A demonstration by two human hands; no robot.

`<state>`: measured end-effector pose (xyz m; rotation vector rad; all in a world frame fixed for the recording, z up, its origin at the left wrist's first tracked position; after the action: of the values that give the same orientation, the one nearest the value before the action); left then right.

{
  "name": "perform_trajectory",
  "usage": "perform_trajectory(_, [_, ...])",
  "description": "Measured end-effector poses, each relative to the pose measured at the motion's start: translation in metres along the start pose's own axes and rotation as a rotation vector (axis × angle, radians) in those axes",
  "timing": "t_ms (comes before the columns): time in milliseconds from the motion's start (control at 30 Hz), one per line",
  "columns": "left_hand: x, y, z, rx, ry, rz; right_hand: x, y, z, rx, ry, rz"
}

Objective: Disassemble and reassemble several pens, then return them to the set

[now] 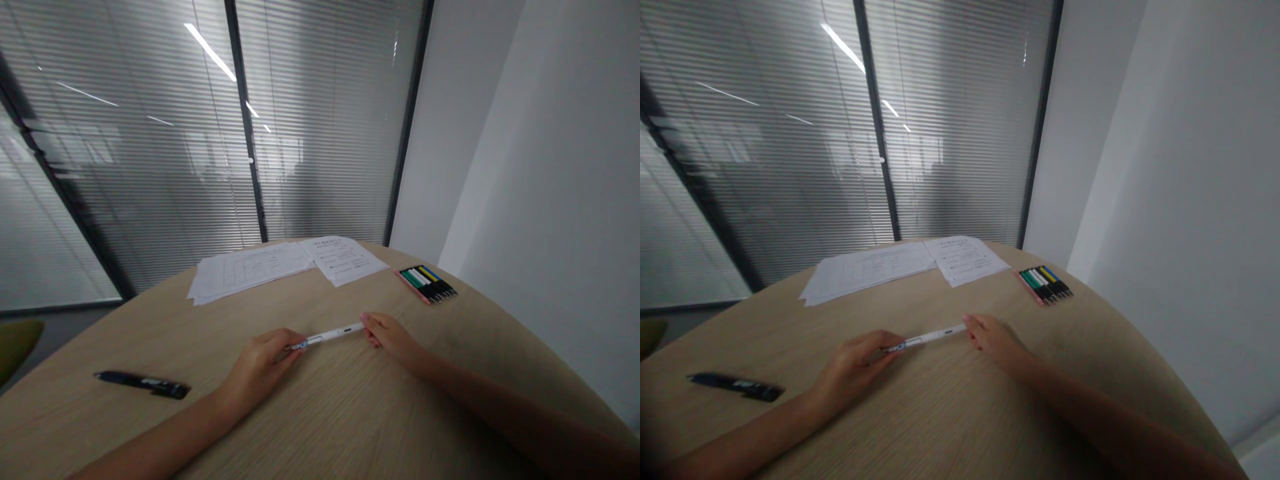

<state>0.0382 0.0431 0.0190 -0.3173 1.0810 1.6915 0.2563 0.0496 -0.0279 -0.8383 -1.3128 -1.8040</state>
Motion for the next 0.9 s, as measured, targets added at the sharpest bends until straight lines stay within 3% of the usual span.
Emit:
perform_trajectory(167, [0.0,-0.009,-0.001,0.129,0.043,0.011,-0.005,0.005,-0.002,-0.121,-0.007,-0.088])
perform_trajectory(367, [0.008,-0.014,0.0,0.111,0.412,-0.227,0.01,0.014,-0.01,-0.285,0.188,-0.2])
perform_trajectory(567, [0.019,-0.019,-0.002,0.198,0.64,-0.54,0.026,0.013,-0.017,-0.271,0.415,-0.313])
perform_trajectory(700, [0.022,-0.016,0.0,0.138,0.681,-0.596,0.036,0.011,-0.019,-0.245,0.518,-0.295])
perform_trajectory(900, [0.027,-0.014,0.001,0.043,0.743,-0.628,0.04,0.007,-0.019,-0.219,0.565,-0.317])
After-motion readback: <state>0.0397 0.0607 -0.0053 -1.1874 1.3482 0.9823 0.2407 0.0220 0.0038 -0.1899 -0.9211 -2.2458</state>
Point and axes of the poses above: each hand's wrist, its own z-axis towards the middle knuckle, its own y-axis out of the back of the hand, x = y × z, the point moved 5 cm from there along z, towards the middle knuckle, and after that the axes turned 12 degrees about -x, right-handed, at the moved point
